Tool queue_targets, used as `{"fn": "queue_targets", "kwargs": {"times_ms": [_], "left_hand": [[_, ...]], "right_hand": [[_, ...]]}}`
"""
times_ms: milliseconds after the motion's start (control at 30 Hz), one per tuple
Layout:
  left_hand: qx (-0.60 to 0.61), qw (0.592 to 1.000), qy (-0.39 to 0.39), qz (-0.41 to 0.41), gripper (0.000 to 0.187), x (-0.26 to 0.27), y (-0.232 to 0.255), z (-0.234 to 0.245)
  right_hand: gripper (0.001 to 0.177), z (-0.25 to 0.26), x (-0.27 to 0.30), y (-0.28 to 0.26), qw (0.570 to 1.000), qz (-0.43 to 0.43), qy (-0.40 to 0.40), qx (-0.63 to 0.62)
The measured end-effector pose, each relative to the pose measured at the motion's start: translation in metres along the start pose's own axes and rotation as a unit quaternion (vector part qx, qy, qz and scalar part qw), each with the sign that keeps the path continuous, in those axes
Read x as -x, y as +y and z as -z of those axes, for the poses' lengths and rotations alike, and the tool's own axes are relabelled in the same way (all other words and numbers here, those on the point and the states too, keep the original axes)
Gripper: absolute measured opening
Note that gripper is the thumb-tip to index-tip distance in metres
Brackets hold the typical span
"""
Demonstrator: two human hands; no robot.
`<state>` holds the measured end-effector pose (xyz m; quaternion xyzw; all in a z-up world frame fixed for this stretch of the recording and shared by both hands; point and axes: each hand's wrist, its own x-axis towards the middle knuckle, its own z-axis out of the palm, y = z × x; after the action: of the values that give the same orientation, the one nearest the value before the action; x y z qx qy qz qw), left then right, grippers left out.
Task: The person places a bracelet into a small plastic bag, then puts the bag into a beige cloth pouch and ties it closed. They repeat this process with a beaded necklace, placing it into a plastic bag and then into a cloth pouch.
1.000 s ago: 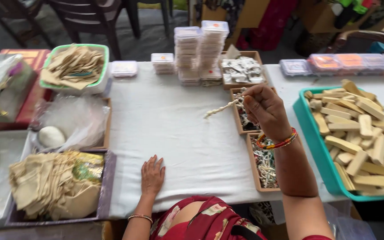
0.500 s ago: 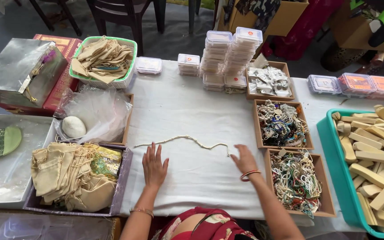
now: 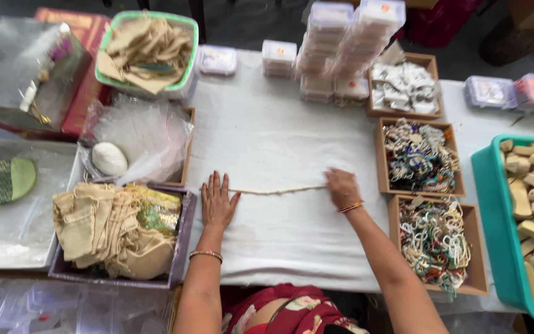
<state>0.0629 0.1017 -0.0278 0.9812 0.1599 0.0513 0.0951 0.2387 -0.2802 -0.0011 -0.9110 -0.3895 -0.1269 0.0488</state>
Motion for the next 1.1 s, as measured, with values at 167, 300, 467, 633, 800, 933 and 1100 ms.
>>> {"fn": "queue_targets", "kwargs": {"times_ms": [167,300,467,633,800,933,1100], "left_hand": [[0.006,1.000,-0.001,0.002,0.080,0.005,0.001,0.002],[0.012,1.000,-0.007,0.011,0.080,0.001,0.003,0.009],[0.013,0.999,0.039,0.009,0.080,0.010,0.005,0.009],[0.010,0.999,0.006,0.051,0.084,0.004,0.002,0.001],[-0.001,0.999,0.018,0.051,0.087,0.003,0.003,0.003],[-0.016,0.998,0.043,0.050,0.085,0.001,0.005,0.004],[-0.026,0.998,0.030,0.052,0.083,0.003,0.005,0.009]], "right_hand": [[0.059,0.017,0.064,-0.168,0.898,0.399,-0.100,-0.156],[0.057,0.038,0.072,-0.214,0.835,0.541,-0.058,-0.084],[0.075,0.006,-0.007,-0.168,0.968,0.163,-0.164,-0.093],[0.081,-0.009,-0.005,-0.066,0.968,-0.066,-0.241,-0.020],[0.072,0.011,0.036,0.004,0.946,-0.254,-0.195,-0.039],[0.077,-0.026,0.014,-0.049,0.931,-0.365,0.003,-0.009],[0.081,-0.039,-0.039,-0.178,0.985,-0.057,-0.139,-0.081]]}}
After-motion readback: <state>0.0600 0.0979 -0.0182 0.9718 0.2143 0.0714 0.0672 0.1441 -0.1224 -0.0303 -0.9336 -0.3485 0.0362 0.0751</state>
